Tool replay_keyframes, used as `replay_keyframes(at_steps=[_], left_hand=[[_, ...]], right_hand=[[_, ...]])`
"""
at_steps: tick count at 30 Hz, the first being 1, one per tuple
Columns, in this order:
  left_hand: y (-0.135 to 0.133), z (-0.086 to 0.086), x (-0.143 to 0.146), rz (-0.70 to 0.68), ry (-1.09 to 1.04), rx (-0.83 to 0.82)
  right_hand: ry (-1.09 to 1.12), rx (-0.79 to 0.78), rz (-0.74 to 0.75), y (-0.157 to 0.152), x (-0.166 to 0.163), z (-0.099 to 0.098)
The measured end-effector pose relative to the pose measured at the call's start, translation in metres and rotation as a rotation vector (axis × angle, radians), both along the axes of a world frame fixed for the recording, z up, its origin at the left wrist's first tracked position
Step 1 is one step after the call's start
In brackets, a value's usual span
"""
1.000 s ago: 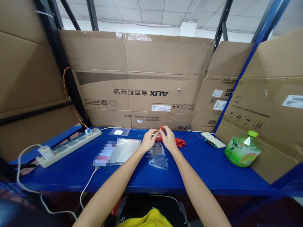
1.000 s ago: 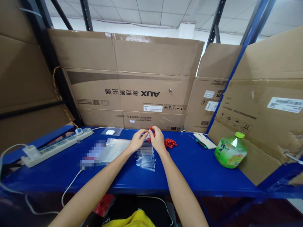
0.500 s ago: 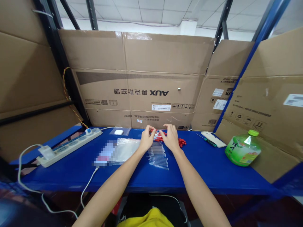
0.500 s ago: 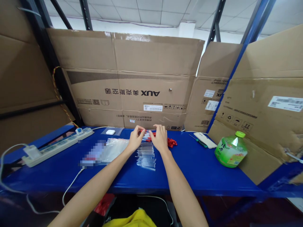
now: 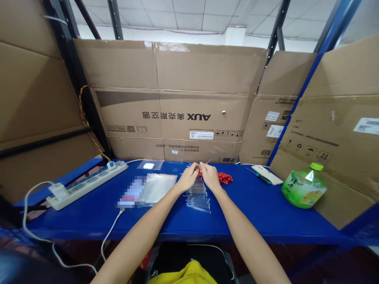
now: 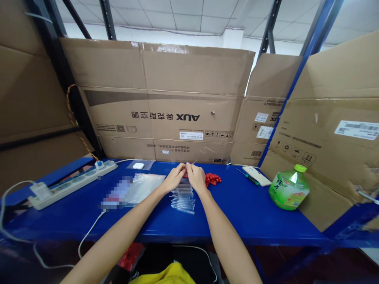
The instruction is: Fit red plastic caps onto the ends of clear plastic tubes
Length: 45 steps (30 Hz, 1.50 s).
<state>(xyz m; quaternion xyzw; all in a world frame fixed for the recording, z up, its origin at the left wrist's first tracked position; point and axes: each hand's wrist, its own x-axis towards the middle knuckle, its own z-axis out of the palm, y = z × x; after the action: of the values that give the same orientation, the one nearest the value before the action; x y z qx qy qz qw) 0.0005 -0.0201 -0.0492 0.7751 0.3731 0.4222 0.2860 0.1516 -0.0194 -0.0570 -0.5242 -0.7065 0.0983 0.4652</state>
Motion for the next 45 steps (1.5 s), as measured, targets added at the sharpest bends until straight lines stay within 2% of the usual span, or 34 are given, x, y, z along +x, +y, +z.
replay_keyframes(at_steps=[9,16,19,22,24,27,30,32,36,38,42,45], left_hand=[[-0.001,0.002,0.001,-0.088,0.068,0.023],[0.002,0.002,0.006,-0.073,0.043,0.025],[0.003,0.001,0.008,-0.058,0.012,0.019],[0.003,-0.002,0.012,-0.053,-0.078,-0.053],[0.003,-0.004,0.014,-0.095,-0.163,-0.197],[0.001,-0.003,0.014,-0.231,-0.257,-0.439],[0.0,-0.001,0.011,-0.35,-0.314,-0.556],[-0.001,0.0,0.008,-0.377,-0.342,-0.578],[0.003,-0.002,0.006,-0.275,-0.327,-0.505],[0.006,-0.005,0.006,-0.171,-0.267,-0.392],[0.009,-0.009,0.004,-0.024,-0.078,-0.05],[0.008,-0.01,0.002,0.001,0.033,0.019]], right_hand=[[-0.298,-0.01,-0.09,-0.005,0.0,0.002],[-0.339,-0.021,-0.132,-0.003,-0.006,-0.001],[-0.255,-0.022,-0.097,0.001,-0.006,-0.001],[-0.04,-0.035,0.005,0.007,0.001,0.0],[0.148,-0.089,0.1,0.01,0.008,0.0],[0.357,-0.232,0.247,0.013,0.017,0.0],[0.39,-0.306,0.347,0.012,0.02,0.0],[0.333,-0.265,0.36,0.011,0.019,0.002],[0.2,-0.104,0.307,0.008,0.014,0.004],[0.187,-0.072,0.246,0.008,0.011,0.003],[0.232,-0.068,0.12,0.009,0.003,-0.003],[0.217,-0.063,0.072,0.011,-0.001,-0.007]])
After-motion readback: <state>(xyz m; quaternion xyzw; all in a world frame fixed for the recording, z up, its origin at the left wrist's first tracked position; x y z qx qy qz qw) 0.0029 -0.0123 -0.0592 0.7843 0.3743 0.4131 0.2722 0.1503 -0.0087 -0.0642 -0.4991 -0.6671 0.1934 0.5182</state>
